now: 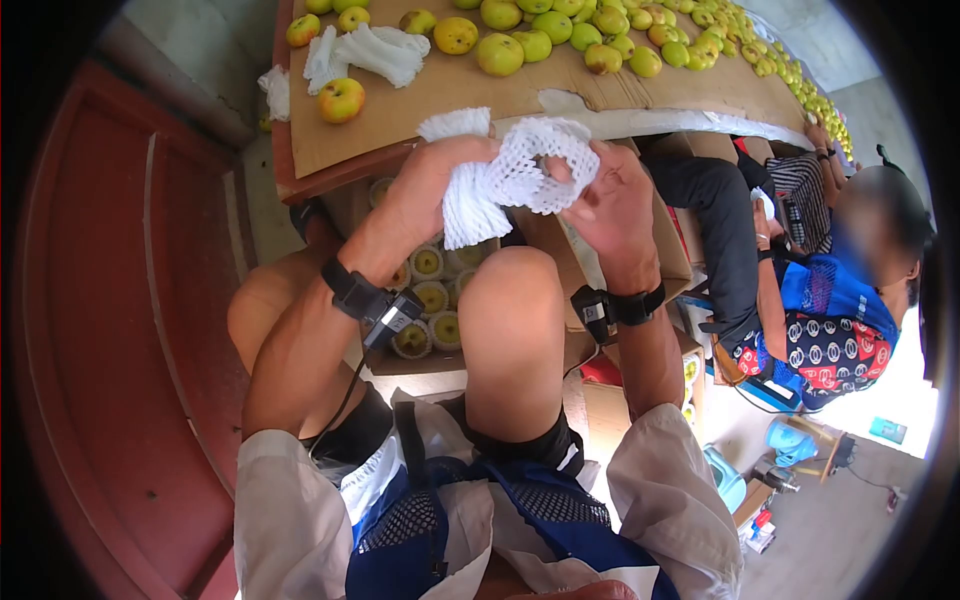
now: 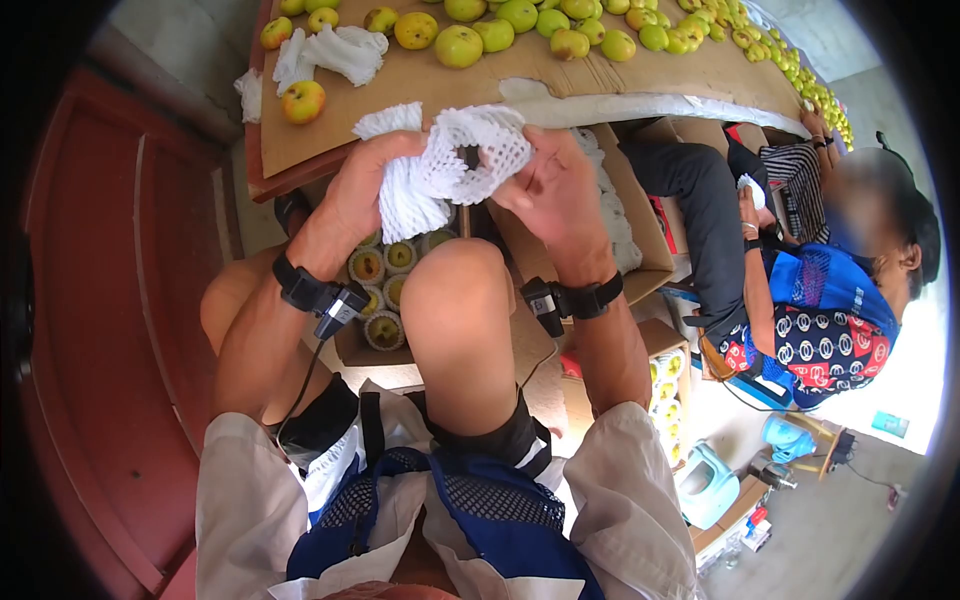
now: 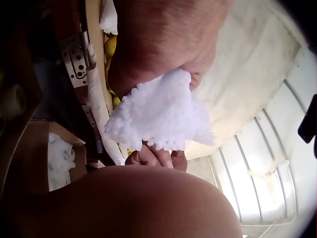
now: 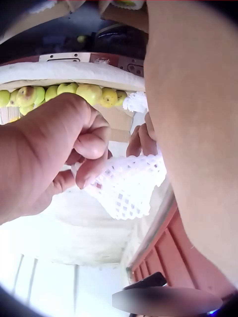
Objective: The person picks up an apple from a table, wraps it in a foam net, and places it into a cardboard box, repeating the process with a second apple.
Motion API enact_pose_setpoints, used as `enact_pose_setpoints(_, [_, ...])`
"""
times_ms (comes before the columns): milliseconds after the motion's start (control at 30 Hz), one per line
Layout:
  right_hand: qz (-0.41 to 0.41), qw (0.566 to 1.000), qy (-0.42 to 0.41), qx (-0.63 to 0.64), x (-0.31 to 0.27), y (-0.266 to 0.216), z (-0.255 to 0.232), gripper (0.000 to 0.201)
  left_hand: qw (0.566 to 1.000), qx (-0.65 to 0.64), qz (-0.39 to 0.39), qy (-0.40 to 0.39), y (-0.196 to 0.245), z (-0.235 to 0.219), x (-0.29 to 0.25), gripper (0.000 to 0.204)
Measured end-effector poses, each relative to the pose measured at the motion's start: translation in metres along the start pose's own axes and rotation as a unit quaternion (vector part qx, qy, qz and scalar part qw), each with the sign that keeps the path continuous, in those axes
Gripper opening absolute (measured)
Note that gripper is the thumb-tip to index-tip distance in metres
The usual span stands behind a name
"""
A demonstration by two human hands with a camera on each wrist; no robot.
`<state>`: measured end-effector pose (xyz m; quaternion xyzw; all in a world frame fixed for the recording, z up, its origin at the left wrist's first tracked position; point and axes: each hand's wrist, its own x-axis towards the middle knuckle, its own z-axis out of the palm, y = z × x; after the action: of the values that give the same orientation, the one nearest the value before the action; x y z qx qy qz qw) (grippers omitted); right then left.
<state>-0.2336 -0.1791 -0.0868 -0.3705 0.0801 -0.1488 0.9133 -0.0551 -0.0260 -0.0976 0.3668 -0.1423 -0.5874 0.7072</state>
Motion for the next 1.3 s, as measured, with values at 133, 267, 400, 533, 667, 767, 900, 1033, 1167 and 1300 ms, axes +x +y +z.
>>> enact_pose_setpoints(133, [0.026,0.996,0.032,0.078,0.002,0.003,0.005,0.041,0.999,-0.028,-0.019,-0.019,0.0,-0.002,0.001,0.038])
enact_pose_setpoints(267, [0.024,0.997,0.063,-0.038,0.003,0.005,0.003,0.037,1.0,-0.002,0.018,-0.002,0.0,0.005,-0.002,0.031])
enact_pose_setpoints(400, [-0.027,0.992,0.124,-0.026,0.007,0.007,0.007,0.034,0.986,0.132,0.101,0.028,0.0,0.009,-0.003,0.023])
enact_pose_setpoints(533, [-0.029,0.997,0.076,0.004,0.01,0.0,-0.01,0.029,0.966,0.218,0.127,0.057,0.006,0.009,-0.002,0.035])
enact_pose_setpoints(667, [-0.072,0.973,0.205,-0.075,0.011,0.006,0.023,0.022,0.913,0.335,0.208,0.101,0.004,0.02,-0.004,0.034])
enact_pose_setpoints(767, [-0.097,0.966,0.184,-0.154,0.009,0.014,0.015,0.016,0.893,0.376,0.218,0.121,0.002,0.023,-0.007,0.035])
enact_pose_setpoints(900, [-0.113,0.952,0.199,-0.203,0.007,0.014,0.03,0.013,0.872,0.41,0.231,0.136,0.001,0.016,-0.006,0.031])
enact_pose_setpoints(1033, [-0.105,0.958,0.181,-0.197,0.006,0.015,0.029,0.012,0.881,0.39,0.221,0.15,0.002,0.012,-0.005,0.026])
enact_pose_setpoints(1167, [-0.06,0.99,0.096,-0.087,0.004,0.013,0.015,0.024,0.953,0.224,0.173,0.113,0.003,0.006,-0.005,0.026])
enact_pose_setpoints(1300, [-0.033,0.995,-0.092,0.03,0.006,0.018,-0.024,0.043,0.995,0.063,0.07,0.042,0.009,0.003,-0.011,0.022])
